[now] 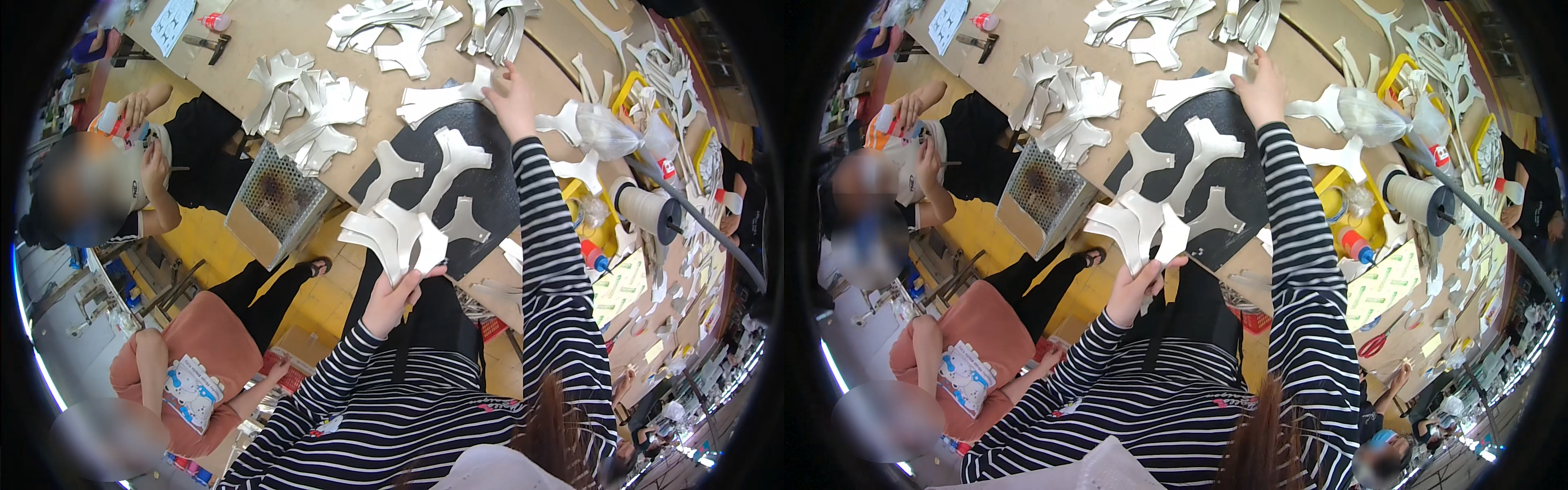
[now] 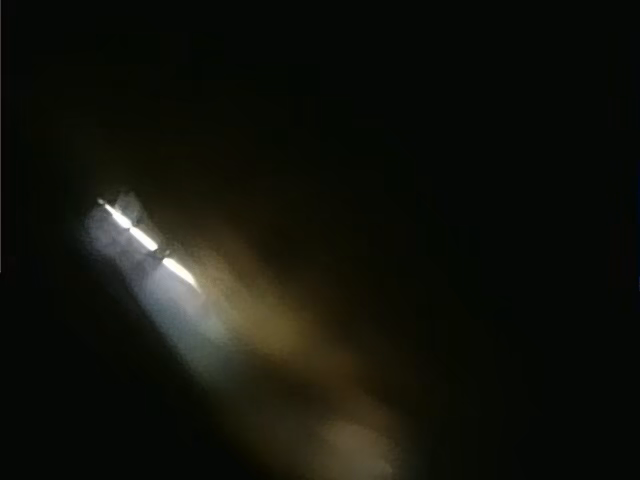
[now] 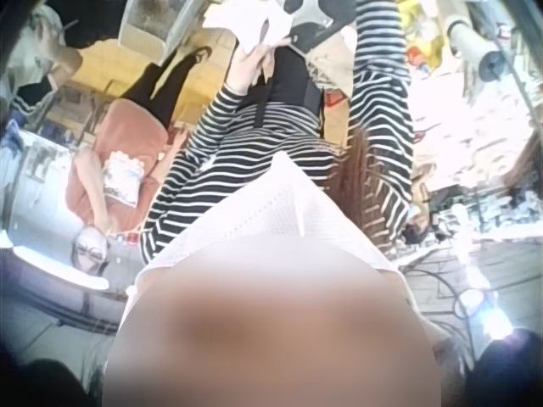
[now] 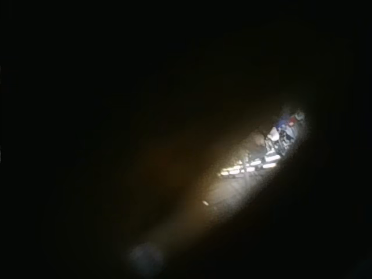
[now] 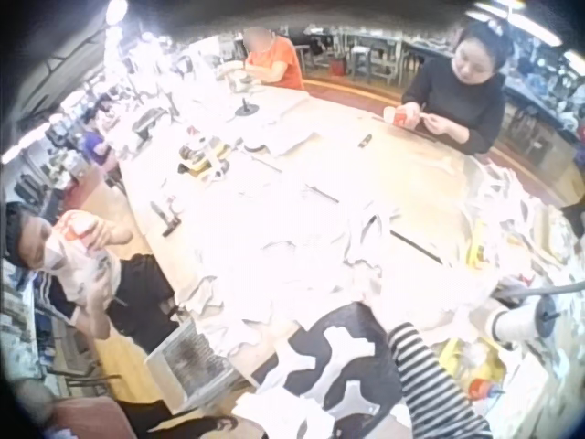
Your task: The person repeatedly picks up white plastic decorative pieces from a table, aligns them into stacks, and places them back down. The person also handles a black foam sheet and a yellow tray while organizing the parts.
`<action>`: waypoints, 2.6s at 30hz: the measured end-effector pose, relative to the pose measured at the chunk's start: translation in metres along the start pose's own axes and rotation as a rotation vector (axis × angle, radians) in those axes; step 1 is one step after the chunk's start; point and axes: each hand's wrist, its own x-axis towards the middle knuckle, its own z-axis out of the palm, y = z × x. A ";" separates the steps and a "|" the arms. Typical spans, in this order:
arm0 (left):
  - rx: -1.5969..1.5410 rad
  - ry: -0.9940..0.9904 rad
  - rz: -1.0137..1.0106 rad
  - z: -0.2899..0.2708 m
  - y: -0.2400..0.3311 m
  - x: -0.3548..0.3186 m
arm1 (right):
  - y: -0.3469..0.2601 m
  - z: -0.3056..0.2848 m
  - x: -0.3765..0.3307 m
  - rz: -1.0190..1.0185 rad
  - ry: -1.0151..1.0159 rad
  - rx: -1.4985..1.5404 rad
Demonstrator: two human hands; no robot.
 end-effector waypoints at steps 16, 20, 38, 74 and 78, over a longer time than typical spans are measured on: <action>0.210 -0.011 0.040 0.004 -0.010 -0.011 | -0.098 -0.103 -0.242 0.425 -0.456 1.018; 0.324 0.007 -0.052 0.005 -0.022 -0.020 | -0.092 -0.077 -0.280 0.500 -0.389 1.007; 0.481 -0.045 -0.122 0.026 -0.046 -0.027 | -0.056 -0.086 -0.389 0.750 -0.261 1.106; 0.616 0.005 -0.041 0.029 -0.037 -0.021 | 0.081 -0.059 -0.477 1.125 0.763 0.386; 0.635 0.001 -0.054 0.029 -0.037 -0.019 | 0.074 -0.064 -0.470 1.092 0.768 0.231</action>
